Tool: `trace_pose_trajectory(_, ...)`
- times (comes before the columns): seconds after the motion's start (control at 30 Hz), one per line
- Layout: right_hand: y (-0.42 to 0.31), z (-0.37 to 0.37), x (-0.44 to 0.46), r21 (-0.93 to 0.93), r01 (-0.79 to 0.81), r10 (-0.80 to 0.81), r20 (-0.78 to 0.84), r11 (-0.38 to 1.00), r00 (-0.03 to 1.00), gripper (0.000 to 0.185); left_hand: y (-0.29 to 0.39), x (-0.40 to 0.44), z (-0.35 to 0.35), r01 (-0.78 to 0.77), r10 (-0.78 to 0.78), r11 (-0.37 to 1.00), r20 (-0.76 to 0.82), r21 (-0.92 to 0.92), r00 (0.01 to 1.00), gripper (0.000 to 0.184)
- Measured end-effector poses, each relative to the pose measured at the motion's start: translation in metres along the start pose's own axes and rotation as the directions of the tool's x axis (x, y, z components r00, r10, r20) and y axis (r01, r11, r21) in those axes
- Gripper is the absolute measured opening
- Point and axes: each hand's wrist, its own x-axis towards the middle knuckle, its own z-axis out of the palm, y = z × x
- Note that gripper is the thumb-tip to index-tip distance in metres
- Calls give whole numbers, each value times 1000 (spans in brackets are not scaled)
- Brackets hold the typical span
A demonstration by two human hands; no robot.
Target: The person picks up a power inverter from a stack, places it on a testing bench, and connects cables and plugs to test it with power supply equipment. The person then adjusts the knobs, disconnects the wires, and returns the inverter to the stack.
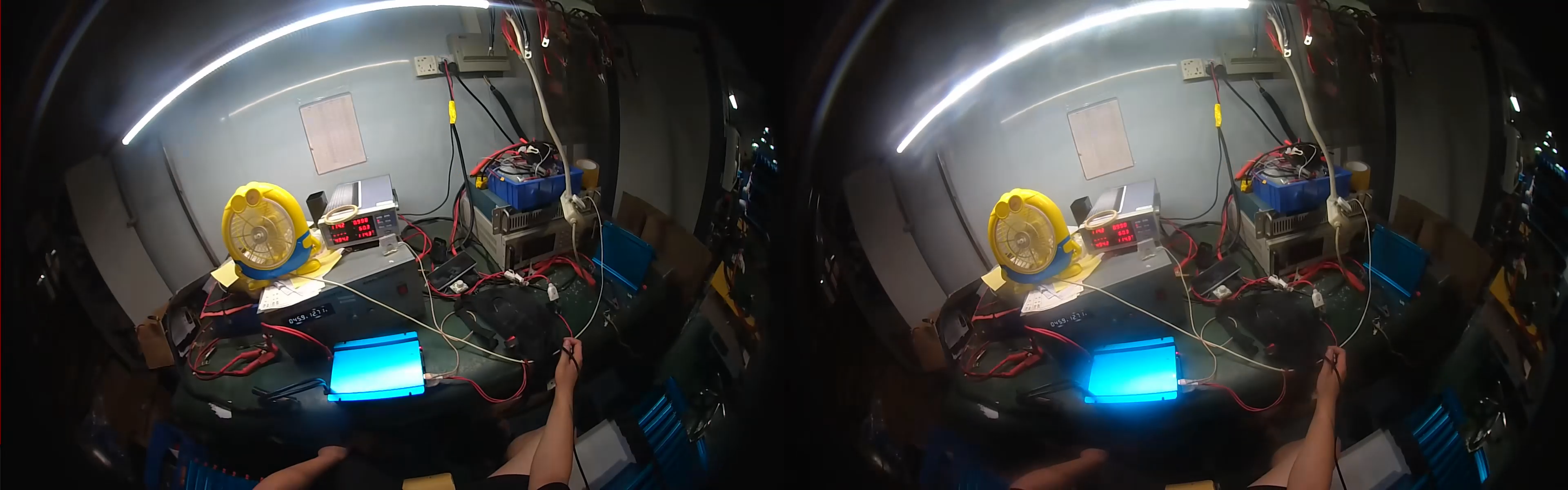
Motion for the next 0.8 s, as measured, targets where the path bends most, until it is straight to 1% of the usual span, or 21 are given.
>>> trace_pose_trajectory(0.03,13,0,3,18,-60,59,49,998,997,38,-8,11,8,-19,19,1000,-1,-10,1000,33)
trace_pose_trajectory(0.07,11,0,3,18,-59,58,48,998,997,38,-14,20,13,-38,38,999,-3,-20,999,35)
trace_pose_trajectory(0.13,6,0,3,-12,-116,115,-52,993,992,38,-20,33,19,-81,81,996,-7,-41,997,39)
trace_pose_trajectory(0.17,10,-1,4,-15,-115,114,-53,993,992,38,-20,35,19,-84,84,996,-6,-41,996,39)
trace_pose_trajectory(0.23,24,-2,6,171,-280,286,-14,945,958,38,-19,39,19,-74,71,994,36,82,997,39)
trace_pose_trajectory(0.27,18,0,3,165,-280,286,-12,946,958,38,-22,40,20,-76,73,994,41,79,996,39)
trace_pose_trajectory(0.3,8,8,-4,82,-160,172,-176,984,969,38,-27,41,23,-123,122,990,10,75,992,41)
trace_pose_trajectory(0.33,-2,14,-10,-21,-47,38,-322,999,946,44,-31,41,27,-169,171,983,-21,71,985,42)
trace_pose_trajectory(0.37,-2,14,-16,-188,-14,-54,-352,982,935,66,-33,38,27,-180,181,982,-18,51,983,42)
trace_pose_trajectory(0.4,2,20,-27,-196,-7,-61,-338,981,939,66,-32,36,24,-191,192,981,-13,28,981,42)
trace_pose_trajectory(0.47,3,39,-61,-523,-46,-153,-331,851,931,76,-34,45,35,-145,145,989,-13,-5,989,43)
trace_pose_trajectory(0.5,1,45,-75,-457,-22,-74,-191,889,979,78,-38,57,45,-140,139,990,-16,-31,990,43)
trace_pose_trajectory(0.53,-14,54,-88,-388,-15,-2,-42,922,999,81,-43,79,64,-136,135,989,-19,-57,991,44)
trace_pose_trajectory(0.57,-44,65,-104,-326,170,-168,36,930,985,81,-43,78,67,-115,114,992,-20,-49,993,43)
trace_pose_trajectory(0.6,-74,71,-120,-179,147,-125,126,973,984,79,-40,78,68,-94,94,995,-16,-40,995,43)
trace_pose_trajectory(0.63,-109,75,-135,-148,134,-102,206,980,973,75,-39,76,71,-90,89,994,-23,-56,996,42)
trace_pose_trajectory(0.67,-135,77,-146,-168,257,-206,270,952,940,73,-41,77,72,-85,83,994,-31,-66,996,42)
trace_pose_trajectory(0.7,-167,80,-154,-80,340,-292,354,937,889,71,-44,79,69,-147,147,989,28,-10,989,43)
trace_pose_trajectory(0.73,-183,83,-155,-59,450,-372,473,891,799,62,-43,71,58,-147,148,989,43,-9,988,43)
trace_pose_trajectory(0.77,-194,95,-151,93,446,-422,537,890,730,51,-41,60,49,-151,151,988,3,16,989,44)
trace_pose_trajectory(0.8,-205,113,-145,158,417,-429,560,895,709,43,-45,61,62,-155,156,987,-32,42,987,44)
